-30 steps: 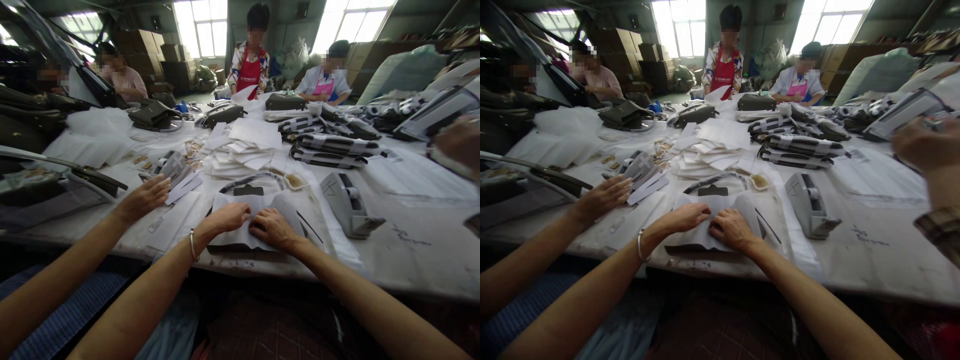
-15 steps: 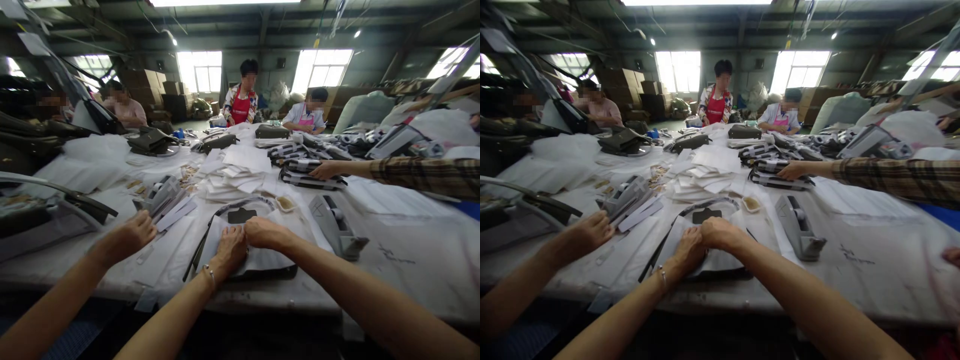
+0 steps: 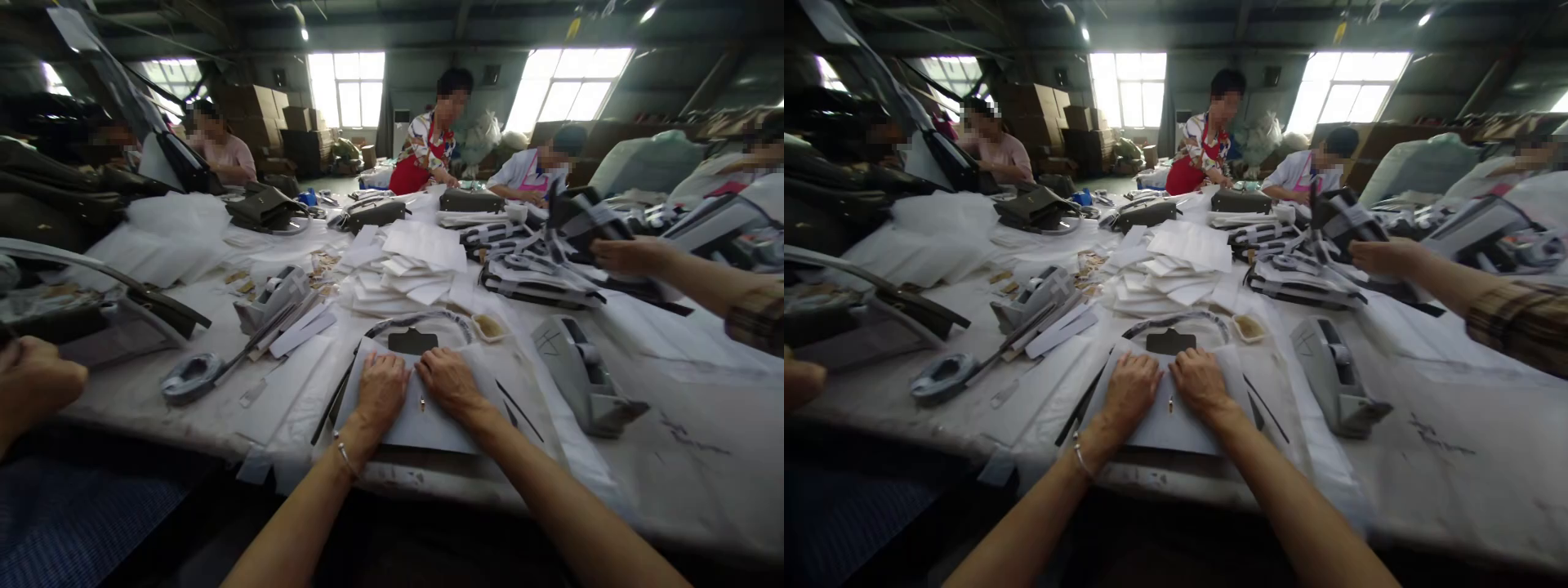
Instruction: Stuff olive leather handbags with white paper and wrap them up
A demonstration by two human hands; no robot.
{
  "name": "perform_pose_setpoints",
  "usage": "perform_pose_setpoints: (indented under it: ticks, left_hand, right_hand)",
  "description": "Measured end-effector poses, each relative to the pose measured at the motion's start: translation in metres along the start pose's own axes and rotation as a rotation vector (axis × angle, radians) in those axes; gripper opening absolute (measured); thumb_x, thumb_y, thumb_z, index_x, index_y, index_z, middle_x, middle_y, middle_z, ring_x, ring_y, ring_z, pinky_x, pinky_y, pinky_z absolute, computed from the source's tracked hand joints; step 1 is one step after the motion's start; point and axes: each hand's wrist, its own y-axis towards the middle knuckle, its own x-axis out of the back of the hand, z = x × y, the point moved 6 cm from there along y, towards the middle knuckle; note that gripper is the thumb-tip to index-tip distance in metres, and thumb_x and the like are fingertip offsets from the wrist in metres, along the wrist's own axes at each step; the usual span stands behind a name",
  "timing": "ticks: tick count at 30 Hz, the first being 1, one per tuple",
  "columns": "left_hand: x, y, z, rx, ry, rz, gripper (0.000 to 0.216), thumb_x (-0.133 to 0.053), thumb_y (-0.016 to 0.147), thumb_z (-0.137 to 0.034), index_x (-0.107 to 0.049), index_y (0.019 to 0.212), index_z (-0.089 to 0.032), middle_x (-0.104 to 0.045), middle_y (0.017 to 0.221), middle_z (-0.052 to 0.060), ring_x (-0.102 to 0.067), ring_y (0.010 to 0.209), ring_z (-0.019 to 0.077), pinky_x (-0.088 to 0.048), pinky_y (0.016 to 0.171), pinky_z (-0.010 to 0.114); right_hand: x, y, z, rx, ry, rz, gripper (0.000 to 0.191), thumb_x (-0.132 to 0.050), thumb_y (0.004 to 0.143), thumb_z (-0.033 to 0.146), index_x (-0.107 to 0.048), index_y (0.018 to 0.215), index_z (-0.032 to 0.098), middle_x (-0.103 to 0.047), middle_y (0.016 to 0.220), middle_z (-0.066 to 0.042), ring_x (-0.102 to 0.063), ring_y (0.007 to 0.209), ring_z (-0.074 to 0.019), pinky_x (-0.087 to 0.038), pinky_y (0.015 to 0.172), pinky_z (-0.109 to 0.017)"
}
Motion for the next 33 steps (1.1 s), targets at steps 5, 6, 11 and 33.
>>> perform_pose_setpoints:
  ticks: [5, 6, 11, 33]
  left_hand:
    - [-0.003, 0.004, -0.001, 0.056, 0.018, -0.037, 0.022, -0.051, 0.098, -0.030, -0.067, 0.092, -0.016, -0.069, 0.093, 0.011, -0.063, 0.094, 0.0261, -0.042, 0.097, 0.047]
    - [-0.004, 0.006, 0.000, 0.073, 0.020, -0.025, 0.023, -0.050, 0.098, -0.030, -0.067, 0.091, -0.016, -0.068, 0.092, 0.011, -0.064, 0.091, 0.0263, -0.044, 0.093, 0.045]
    - [-0.003, 0.013, 0.003, 0.094, 0.095, -0.005, 0.027, -0.048, 0.099, -0.034, -0.066, 0.093, -0.016, -0.068, 0.091, 0.011, -0.062, 0.093, 0.0281, -0.045, 0.085, 0.043]
    - [-0.004, 0.015, 0.004, 0.113, 0.059, -0.020, 0.032, -0.045, 0.100, -0.035, -0.067, 0.088, -0.015, -0.070, 0.090, 0.012, -0.063, 0.095, 0.0301, -0.043, 0.091, 0.046]
  right_hand:
    - [-0.006, 0.005, 0.001, 0.006, -0.026, -0.014, 0.034, -0.043, 0.103, 0.038, -0.067, 0.091, 0.018, -0.071, 0.095, -0.010, -0.063, 0.096, -0.0253, -0.041, 0.085, -0.036]
    - [-0.006, 0.006, 0.000, 0.001, -0.019, -0.010, 0.035, -0.041, 0.104, 0.039, -0.067, 0.091, 0.019, -0.071, 0.095, -0.010, -0.064, 0.095, -0.0250, -0.041, 0.084, -0.036]
    - [-0.009, 0.013, -0.008, -0.052, 0.024, 0.068, 0.046, -0.032, 0.106, 0.043, -0.068, 0.092, 0.018, -0.074, 0.096, -0.011, -0.068, 0.094, -0.0254, -0.042, 0.083, -0.036]
    - [-0.020, 0.024, -0.052, -0.333, 0.830, -0.114, 0.068, -0.050, 0.092, 0.046, -0.034, 0.148, 0.011, -0.065, 0.120, -0.016, -0.066, 0.106, -0.0259, -0.053, 0.089, -0.036]
